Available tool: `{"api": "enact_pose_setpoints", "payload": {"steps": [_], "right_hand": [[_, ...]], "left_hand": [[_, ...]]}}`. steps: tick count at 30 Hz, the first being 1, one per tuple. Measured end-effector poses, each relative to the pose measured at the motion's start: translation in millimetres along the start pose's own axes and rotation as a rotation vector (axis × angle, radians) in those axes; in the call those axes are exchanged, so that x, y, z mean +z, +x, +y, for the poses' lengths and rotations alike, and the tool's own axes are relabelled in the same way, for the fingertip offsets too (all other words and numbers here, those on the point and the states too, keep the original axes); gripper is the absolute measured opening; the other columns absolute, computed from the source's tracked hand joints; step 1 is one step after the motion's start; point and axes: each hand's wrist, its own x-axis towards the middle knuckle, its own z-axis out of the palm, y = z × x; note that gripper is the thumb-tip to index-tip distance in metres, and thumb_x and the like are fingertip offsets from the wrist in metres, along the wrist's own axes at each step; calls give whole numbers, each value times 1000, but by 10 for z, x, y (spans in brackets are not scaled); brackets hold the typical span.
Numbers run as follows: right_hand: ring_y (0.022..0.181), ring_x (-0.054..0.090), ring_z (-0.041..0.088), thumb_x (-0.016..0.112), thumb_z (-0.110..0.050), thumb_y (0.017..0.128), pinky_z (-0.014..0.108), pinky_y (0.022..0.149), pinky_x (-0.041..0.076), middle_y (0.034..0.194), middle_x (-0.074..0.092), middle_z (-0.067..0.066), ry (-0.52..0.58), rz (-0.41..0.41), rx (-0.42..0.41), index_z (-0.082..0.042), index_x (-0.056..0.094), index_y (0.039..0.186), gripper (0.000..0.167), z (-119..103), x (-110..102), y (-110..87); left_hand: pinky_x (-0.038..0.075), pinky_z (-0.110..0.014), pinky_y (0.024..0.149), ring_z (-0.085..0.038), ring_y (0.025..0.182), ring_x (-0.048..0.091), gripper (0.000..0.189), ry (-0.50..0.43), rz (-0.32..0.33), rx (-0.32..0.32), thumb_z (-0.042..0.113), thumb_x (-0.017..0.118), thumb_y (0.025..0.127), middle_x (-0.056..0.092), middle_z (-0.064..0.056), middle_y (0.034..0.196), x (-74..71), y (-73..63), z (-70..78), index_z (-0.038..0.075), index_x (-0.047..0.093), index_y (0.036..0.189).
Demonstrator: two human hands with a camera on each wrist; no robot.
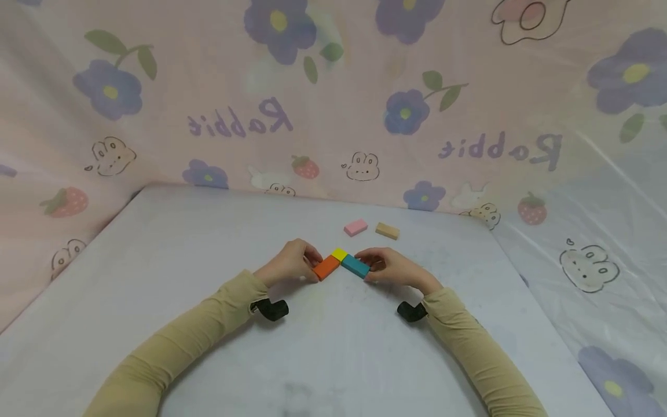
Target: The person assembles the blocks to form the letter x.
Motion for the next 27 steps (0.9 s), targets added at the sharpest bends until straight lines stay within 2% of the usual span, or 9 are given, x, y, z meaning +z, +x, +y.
{"api": "enact_pose_setpoints", "payload": {"steps": [9,16,20,23,27], "right_hand": [[108,52,36,68,2,86,51,95,44,123,55,21,50,-1,-8,6,50,133,50,-14,1,6],[105,51,39,67,4,85,54,94,43,118,55,24,62,-11,-8,10,51,129,47,-274,-19,-72],[104,52,39,67,3,85,54,93,44,118,56,24,51,-6,-15,10,52,129,47,-327,-20,-95],[105,52,39,68,4,85,53,94,44,119,55,24,50,-5,-10,9,52,129,47,-326,-17,-92],[107,53,35,70,0,85,50,95,45,122,56,21,40,-1,-6,4,53,131,50,-113,-3,-18]], "left_hand": [[52,-27,72,-17,81,59,37,17,0,-1,-3,85,65,67,-4,93,-25,21,22,1,72,100],[52,-27,71,-17,80,59,35,21,-5,1,-3,84,66,66,-3,89,-11,30,-4,2,72,98],[52,-27,71,-17,80,59,35,19,-8,9,-4,84,66,66,-2,88,-3,41,-12,2,73,98],[52,-27,71,-16,80,59,35,20,-13,16,-3,84,66,66,-3,89,0,42,-7,2,73,99],[52,-27,71,-16,80,59,36,18,-22,24,-2,85,66,67,-4,90,1,34,10,1,72,100]]}}
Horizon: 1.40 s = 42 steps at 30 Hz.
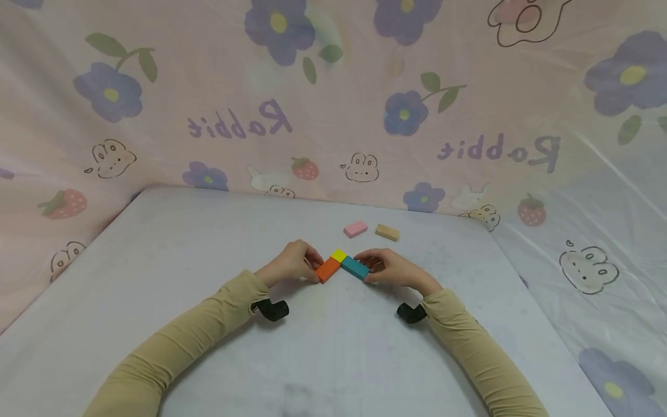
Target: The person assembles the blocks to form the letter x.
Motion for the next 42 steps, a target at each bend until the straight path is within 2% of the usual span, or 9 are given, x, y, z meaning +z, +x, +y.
{"api": "enact_pose_setpoints", "payload": {"steps": [3,7,16,26,36,42], "right_hand": [[107,54,29,72,-5,85,44,94,47,123,57,15,-14,1,1,0,54,132,50,142,3,51],[105,55,24,73,-8,85,39,93,48,121,58,10,-28,-4,1,-3,56,131,49,123,3,54],[106,55,28,72,-8,85,44,93,47,121,58,14,-26,-4,5,0,54,131,50,123,27,55],[106,53,39,69,2,85,53,94,44,120,57,23,-8,-5,7,7,51,131,50,41,41,45],[102,56,24,74,-12,84,40,91,48,118,60,10,-27,4,-1,-4,57,130,49,169,7,53],[101,56,20,74,-13,85,33,89,49,116,61,4,-39,2,-1,-6,57,130,48,162,-4,34]], "left_hand": [[52,-27,71,-16,81,60,38,-12,-7,-8,0,86,66,67,-5,92,-14,-3,4,1,72,101],[52,-27,73,-17,84,61,43,-48,-12,-38,6,86,68,67,-6,98,-50,33,-18,0,70,107],[53,-28,76,-18,85,62,39,-159,-37,-101,13,79,79,67,-6,103,-66,204,-114,1,67,114],[53,-26,73,-16,78,62,25,-137,-17,-115,12,78,80,68,-4,95,-38,285,-77,3,72,103],[52,-26,71,-16,78,60,21,-125,-31,-107,12,76,82,68,-3,95,-1,313,-47,5,73,102],[52,-25,71,-16,78,60,20,-123,-28,-113,11,76,82,68,-3,95,11,328,-34,5,73,101]]}}
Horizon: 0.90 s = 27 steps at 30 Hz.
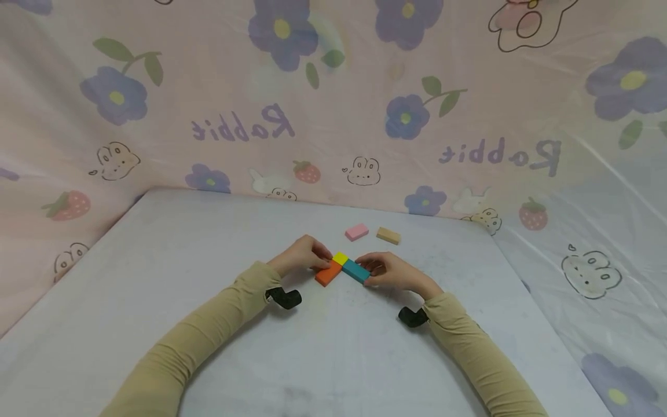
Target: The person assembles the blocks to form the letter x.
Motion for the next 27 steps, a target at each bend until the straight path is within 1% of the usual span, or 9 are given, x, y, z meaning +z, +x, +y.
{"api": "enact_pose_setpoints", "payload": {"steps": [5,14,16,18,19,23,25,26,27], "right_hand": [[101,56,20,74,-12,85,34,90,48,116,60,4,15,-3,4,-7,57,130,48,-6,-3,-13],[102,55,26,73,-10,85,43,92,47,118,60,12,34,5,-18,-1,56,130,49,7,1,8],[102,56,26,73,-11,85,42,92,48,117,60,11,31,5,-18,-1,56,130,49,0,4,3],[102,56,24,73,-12,85,39,91,48,117,60,10,23,1,-3,-2,56,130,49,2,2,-39],[102,55,26,73,-10,85,40,92,48,117,60,11,26,0,-4,-1,56,130,48,-45,1,-59],[102,56,26,72,-10,85,40,91,48,118,60,12,10,-1,-27,1,55,130,49,-48,-15,-89],[102,56,26,72,-11,86,40,91,49,117,60,12,12,-3,-38,1,55,130,49,-45,-15,-71],[101,56,23,73,-13,86,37,90,49,117,60,9,6,-5,-39,-1,56,130,49,6,-13,-45],[101,56,23,73,-14,86,35,89,49,117,60,8,7,-9,-37,-2,56,130,49,10,-10,-31]], "left_hand": [[52,-24,70,-15,76,60,19,-4,12,-7,10,76,82,68,-3,94,21,-6,18,5,74,100],[51,-24,70,-16,78,59,20,-1,38,-8,9,75,82,67,-5,95,25,-31,36,4,73,101],[51,-25,71,-16,78,58,20,6,43,-9,9,75,82,67,-5,96,32,-44,43,4,73,102],[51,-25,71,-16,79,58,20,2,39,-8,9,75,83,67,-5,96,76,-49,43,4,73,102],[51,-25,71,-16,79,59,20,1,40,-8,8,75,83,67,-5,95,84,-52,48,4,72,102],[52,-26,71,-17,78,59,20,-21,47,-14,9,75,83,66,-4,93,110,-52,60,4,72,102],[52,-26,71,-17,78,60,20,-30,53,-27,10,75,83,66,-4,93,94,-57,61,4,72,102],[53,-26,71,-17,78,60,21,-34,54,-33,11,75,83,66,-4,93,79,-65,60,4,72,102],[53,-26,71,-17,78,61,21,-40,53,-39,11,75,83,66,-5,94,64,-73,58,3,72,102]]}}
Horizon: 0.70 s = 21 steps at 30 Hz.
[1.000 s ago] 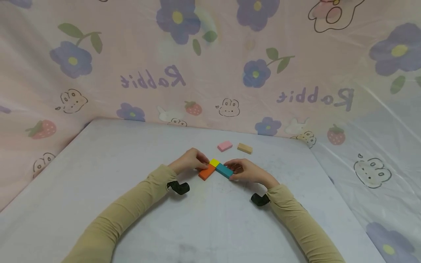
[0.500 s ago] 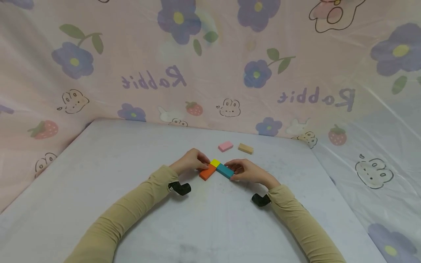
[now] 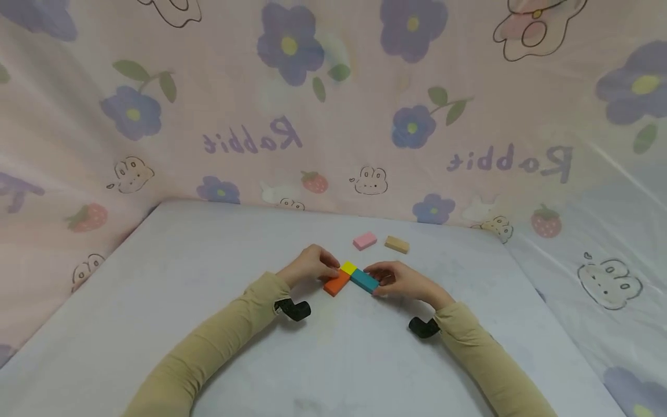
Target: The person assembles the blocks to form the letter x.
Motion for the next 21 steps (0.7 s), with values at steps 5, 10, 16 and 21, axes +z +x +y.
{"api": "enact_pose_setpoints", "payload": {"steps": [5,10,16,21], "right_hand": [[103,56,23,73,-14,86,36,91,49,119,60,9,3,-4,-10,-1,55,130,50,2,-8,-15],[103,57,27,71,-12,87,43,92,48,119,60,12,1,-1,-34,3,54,130,48,9,-42,-37],[107,57,30,67,-12,90,38,91,48,119,61,15,30,-4,-15,4,52,132,47,-21,-108,-60],[110,56,31,66,-8,91,35,91,48,120,60,18,67,16,-9,5,50,132,46,-71,-166,9]], "left_hand": [[55,-27,71,-17,76,65,20,-52,-10,-12,11,74,84,66,-7,94,-26,-34,-15,1,70,101],[56,-29,70,-19,75,66,18,-76,-15,-4,9,71,85,67,-8,91,-37,-33,-39,0,70,100],[56,-29,70,-20,74,67,18,-103,-24,-16,8,71,85,67,-9,89,-45,-54,-56,-1,70,100],[56,-30,71,-20,77,67,22,-115,-44,-4,7,71,85,67,-9,93,-110,-64,-73,-3,69,104]]}}
